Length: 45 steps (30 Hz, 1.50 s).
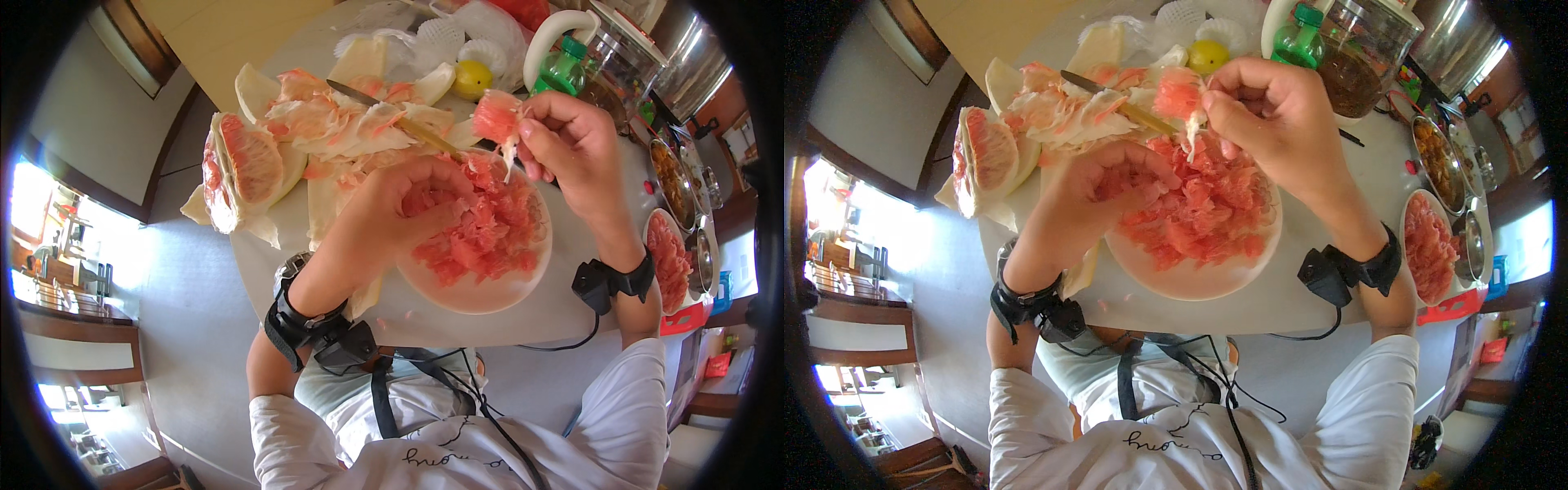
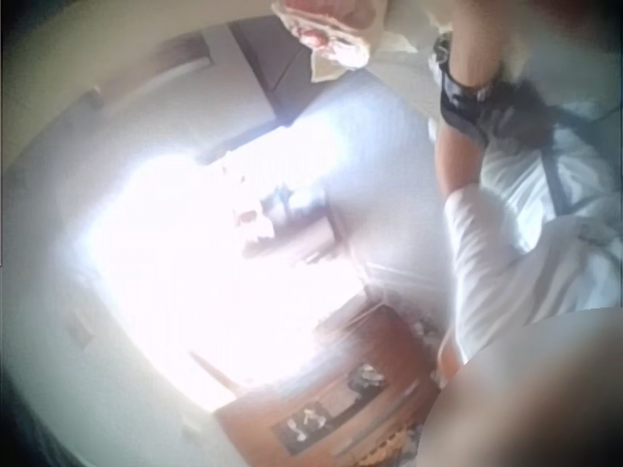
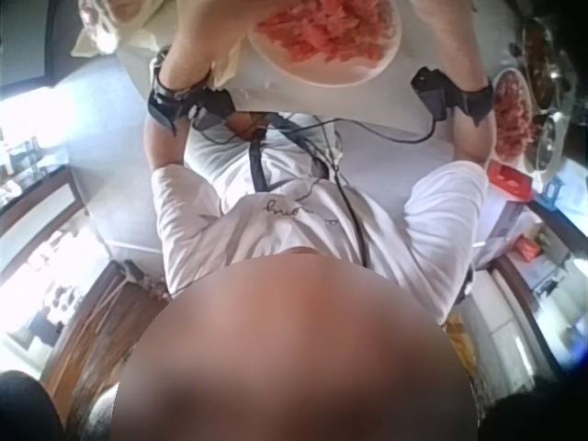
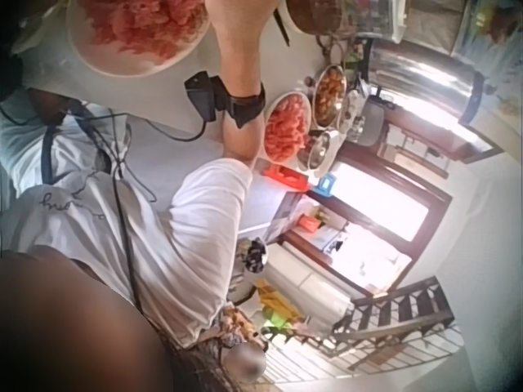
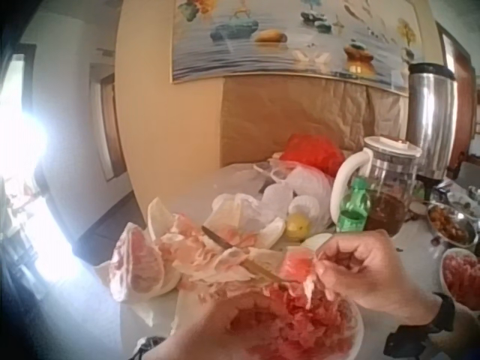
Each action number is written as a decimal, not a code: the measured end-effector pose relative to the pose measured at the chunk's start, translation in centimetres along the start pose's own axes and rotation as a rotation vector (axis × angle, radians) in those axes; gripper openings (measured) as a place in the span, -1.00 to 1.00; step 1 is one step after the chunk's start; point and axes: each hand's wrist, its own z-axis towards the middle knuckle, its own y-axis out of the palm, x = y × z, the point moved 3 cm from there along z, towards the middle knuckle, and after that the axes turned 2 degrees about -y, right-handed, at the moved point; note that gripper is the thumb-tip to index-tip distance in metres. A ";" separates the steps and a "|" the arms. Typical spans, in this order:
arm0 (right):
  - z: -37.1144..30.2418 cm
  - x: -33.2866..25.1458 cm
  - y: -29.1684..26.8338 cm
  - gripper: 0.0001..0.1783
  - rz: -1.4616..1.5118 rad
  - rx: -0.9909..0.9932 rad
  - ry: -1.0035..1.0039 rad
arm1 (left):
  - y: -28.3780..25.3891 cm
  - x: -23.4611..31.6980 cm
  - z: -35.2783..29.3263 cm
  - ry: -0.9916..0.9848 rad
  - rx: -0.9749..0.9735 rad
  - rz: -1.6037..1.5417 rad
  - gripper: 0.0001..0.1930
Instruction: The person peels a grapefruit by hand, removing the outer rind and separating the inner segments. They place the peeled segments into a white bowl on the table.
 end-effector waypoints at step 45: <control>-2.4 -0.3 4.8 -0.85 -0.861 -0.042 -0.465 | 0.6 1.1 -0.8 0.063 0.226 -0.092 -0.88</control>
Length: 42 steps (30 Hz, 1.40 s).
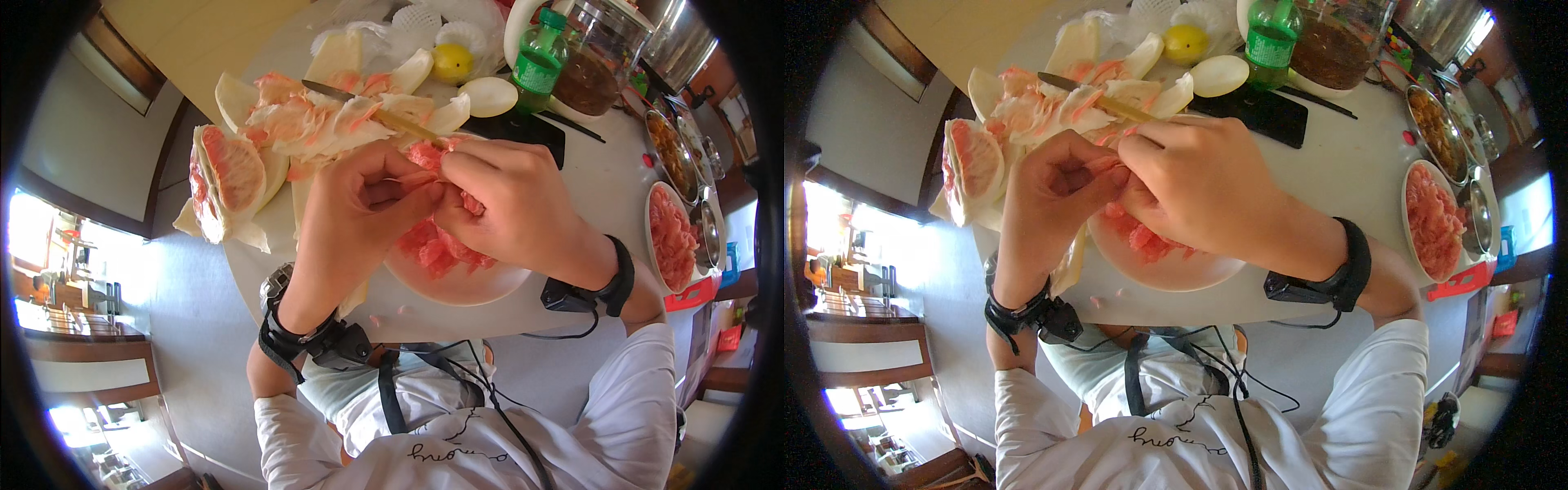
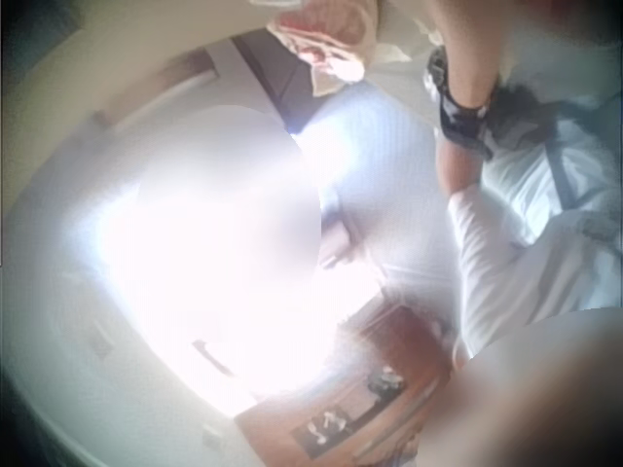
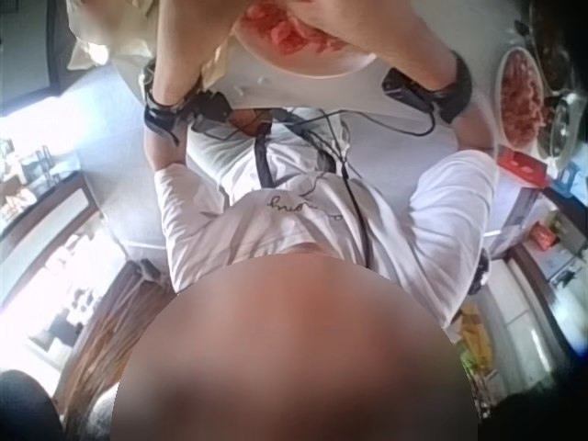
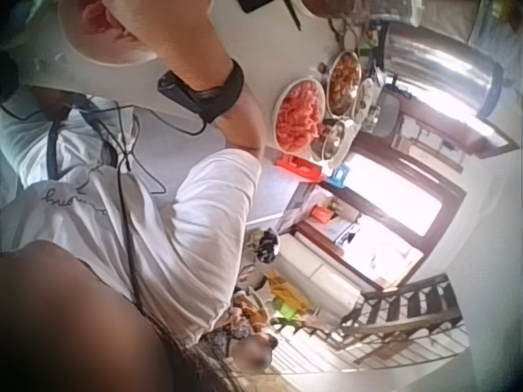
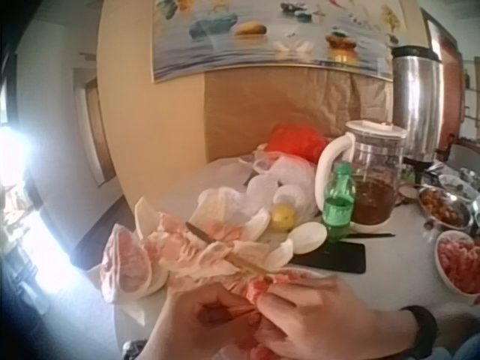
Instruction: The person peels a grapefruit by hand, removing the outer rind and separating the inner segments. They place the peeled segments into a white bowl on the table.
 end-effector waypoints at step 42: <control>-0.4 2.3 -0.9 -0.83 0.752 0.004 0.502 | -1.4 0.3 -0.3 0.049 0.117 -0.127 -0.83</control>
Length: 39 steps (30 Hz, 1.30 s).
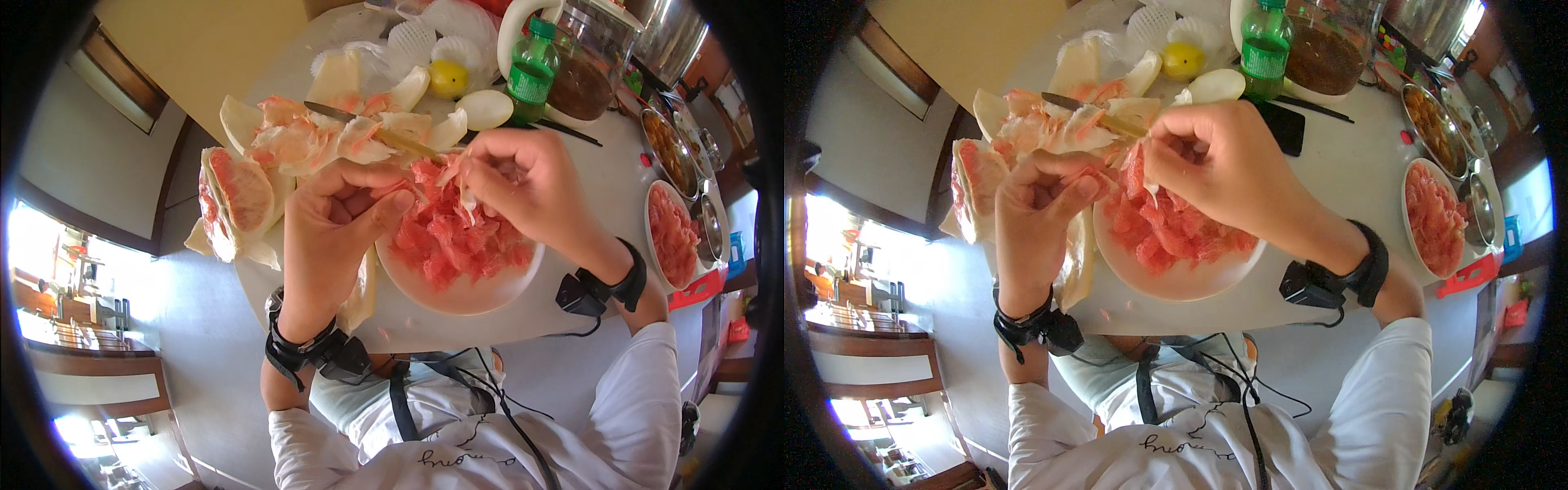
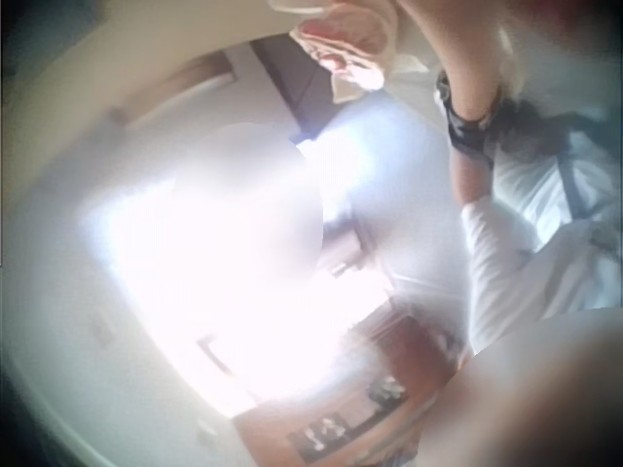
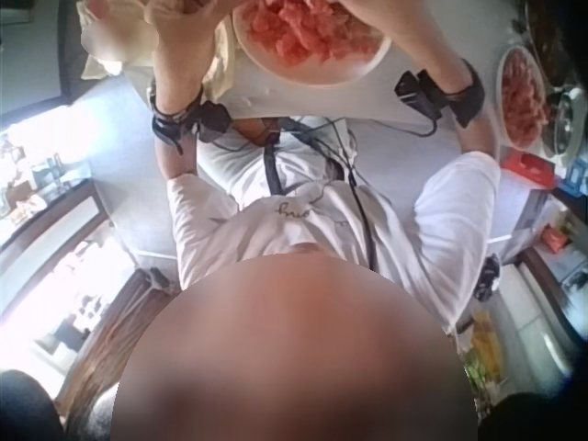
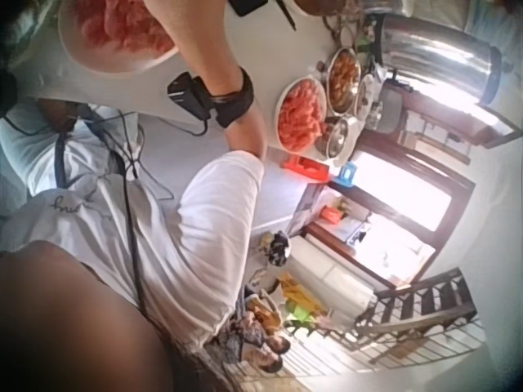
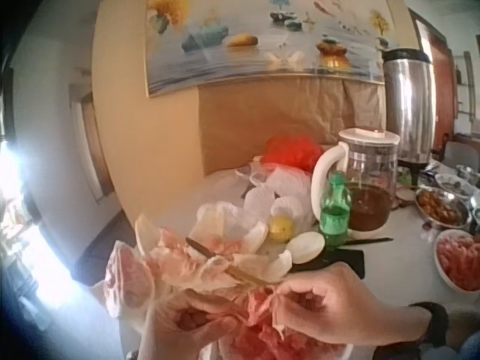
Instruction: The person peels a grapefruit by hand, removing the outer rind and separating the inner segments. They place the peeled segments into a white bowl on the table.
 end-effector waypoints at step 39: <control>-0.1 -2.3 0.7 -0.81 -0.713 -0.284 -0.386 | 1.1 -0.9 -0.4 -0.039 -0.344 0.447 -0.87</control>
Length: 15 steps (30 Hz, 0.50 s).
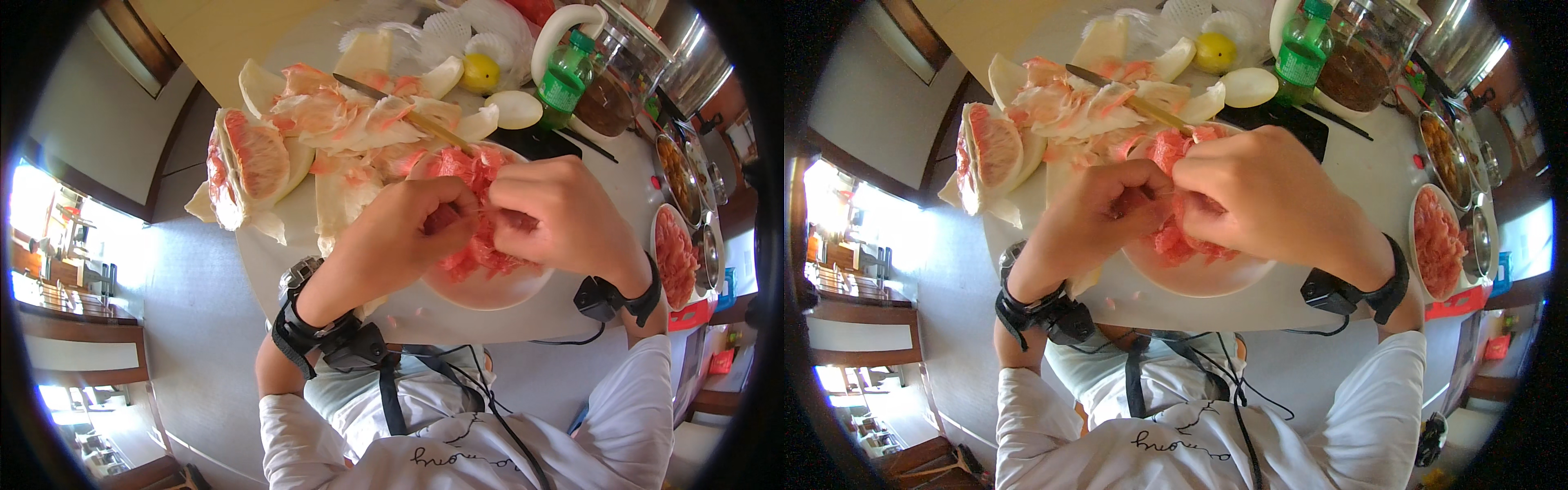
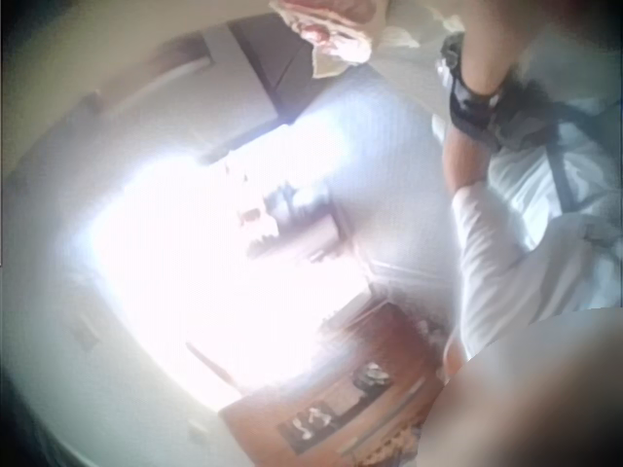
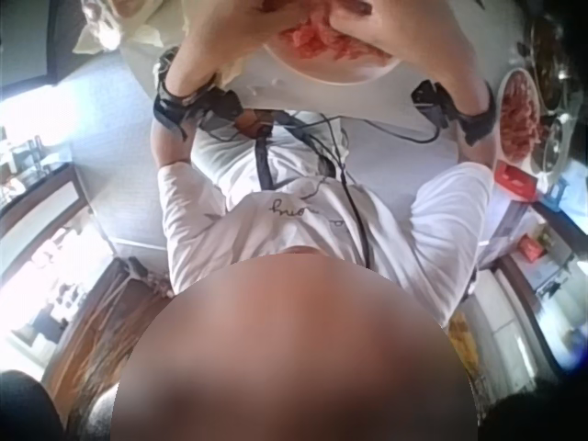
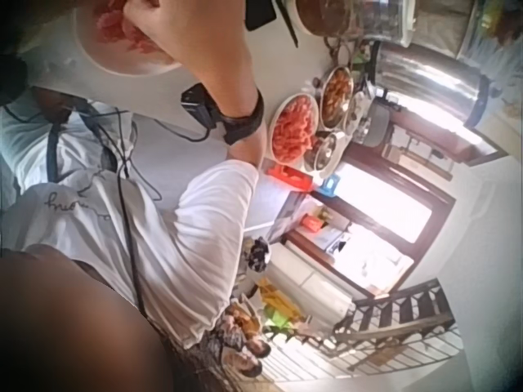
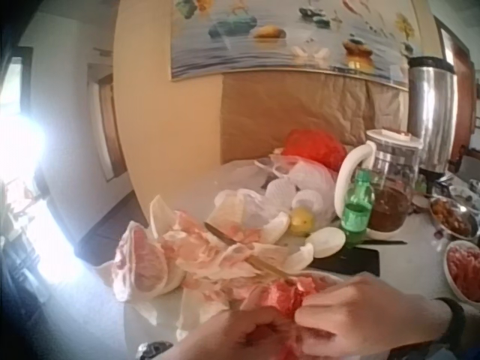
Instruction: The person peels a grapefruit by hand, removing the outer rind and separating the inner segments. They place the peeled segments into a white bowl on the table.
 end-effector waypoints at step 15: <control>11.6 4.9 2.7 -0.80 0.163 -0.121 0.080 | -0.7 -1.3 0.1 0.008 -0.014 0.000 -0.64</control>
